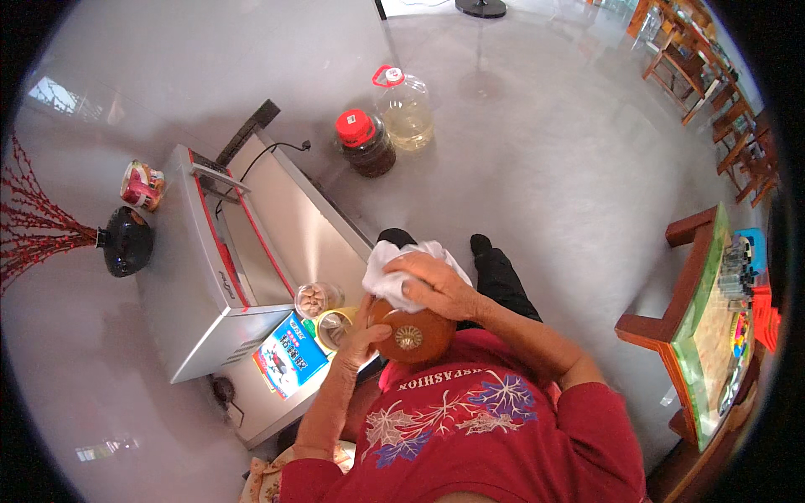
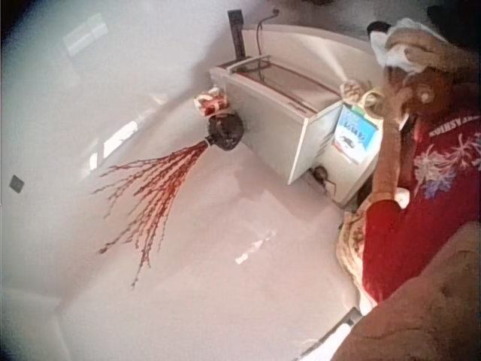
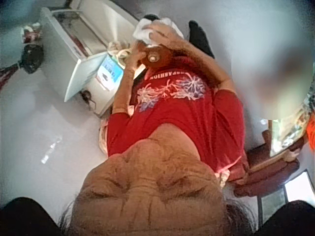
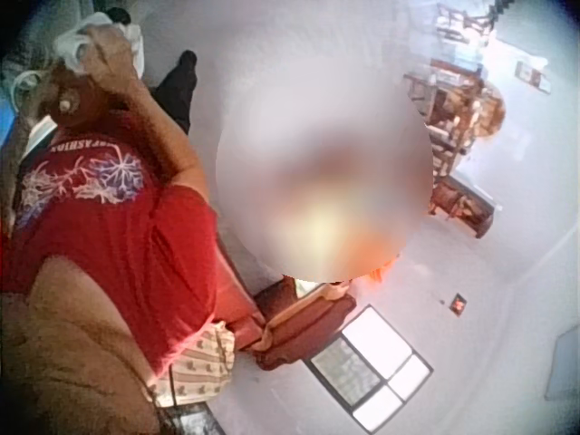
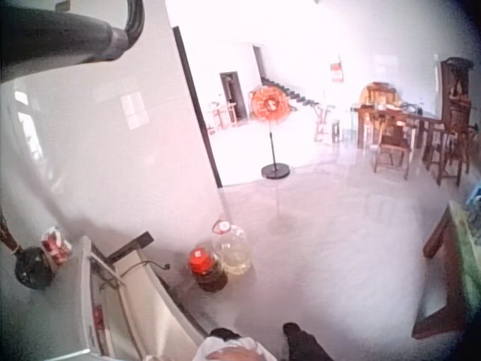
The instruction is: The person wipes the exterior of a blue and white box with a white cloth, then places it on a white cabinet. They proceed to wipe a small clear plastic container, a yellow cylindrical container, an orange ceramic jar, and a white mug with a floral pattern, using the same cloth. The person handles each item individually, wiping it thoroughly before setting it down.
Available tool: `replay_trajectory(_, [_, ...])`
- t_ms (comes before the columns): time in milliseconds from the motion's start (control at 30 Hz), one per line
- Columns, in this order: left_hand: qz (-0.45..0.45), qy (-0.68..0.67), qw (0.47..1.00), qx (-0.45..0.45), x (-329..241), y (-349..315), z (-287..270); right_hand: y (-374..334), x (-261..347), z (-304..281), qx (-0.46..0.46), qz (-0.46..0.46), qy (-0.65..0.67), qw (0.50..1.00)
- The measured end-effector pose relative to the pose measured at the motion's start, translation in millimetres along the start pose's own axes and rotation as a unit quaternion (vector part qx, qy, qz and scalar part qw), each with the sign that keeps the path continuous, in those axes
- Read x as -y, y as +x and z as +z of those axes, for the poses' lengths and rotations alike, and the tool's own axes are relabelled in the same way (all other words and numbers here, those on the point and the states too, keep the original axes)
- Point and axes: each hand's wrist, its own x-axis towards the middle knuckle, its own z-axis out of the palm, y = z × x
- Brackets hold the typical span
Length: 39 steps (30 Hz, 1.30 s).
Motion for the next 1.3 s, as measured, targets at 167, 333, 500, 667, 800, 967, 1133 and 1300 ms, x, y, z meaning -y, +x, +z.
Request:
replay_trajectory(167, [-0.009, -0.156, 0.979, -0.128, 1, 5, 20, -6, 33, 0, 0.011, -0.077, -0.179, 0.981])
replay_trajectory(333, [0.102, -0.253, 0.955, -0.117, 1, 20, 22, -42, 15, 28, -0.063, -0.097, -0.242, 0.963])
replay_trajectory(500, [0.056, -0.229, 0.965, -0.113, 12, 21, 37, -11, 0, 14, -0.13, -0.067, -0.239, 0.96])
replay_trajectory(667, [-0.005, -0.192, 0.968, -0.163, 20, 17, 41, 25, -17, 5, -0.12, 0.039, -0.091, 0.988])
replay_trajectory(800, [-0.073, 0.051, 0.971, -0.223, 15, 7, 23, 25, -29, -2, -0.064, 0.012, -0.068, 0.996])
replay_trajectory(967, [0.066, -0.05, 0.987, -0.14, -10, 22, -4, 23, -35, -6, 0.002, -0.121, -0.038, 0.992])
replay_trajectory(1133, [-0.046, 0.126, 0.991, 0.009, -35, 33, -20, 10, -16, -11, 0.041, -0.134, -0.095, 0.986])
replay_trajectory(1300, [-0.011, 0.213, 0.977, 0.013, -19, 26, -22, 8, -32, 5, -0.043, 0.124, 0.141, 0.981])
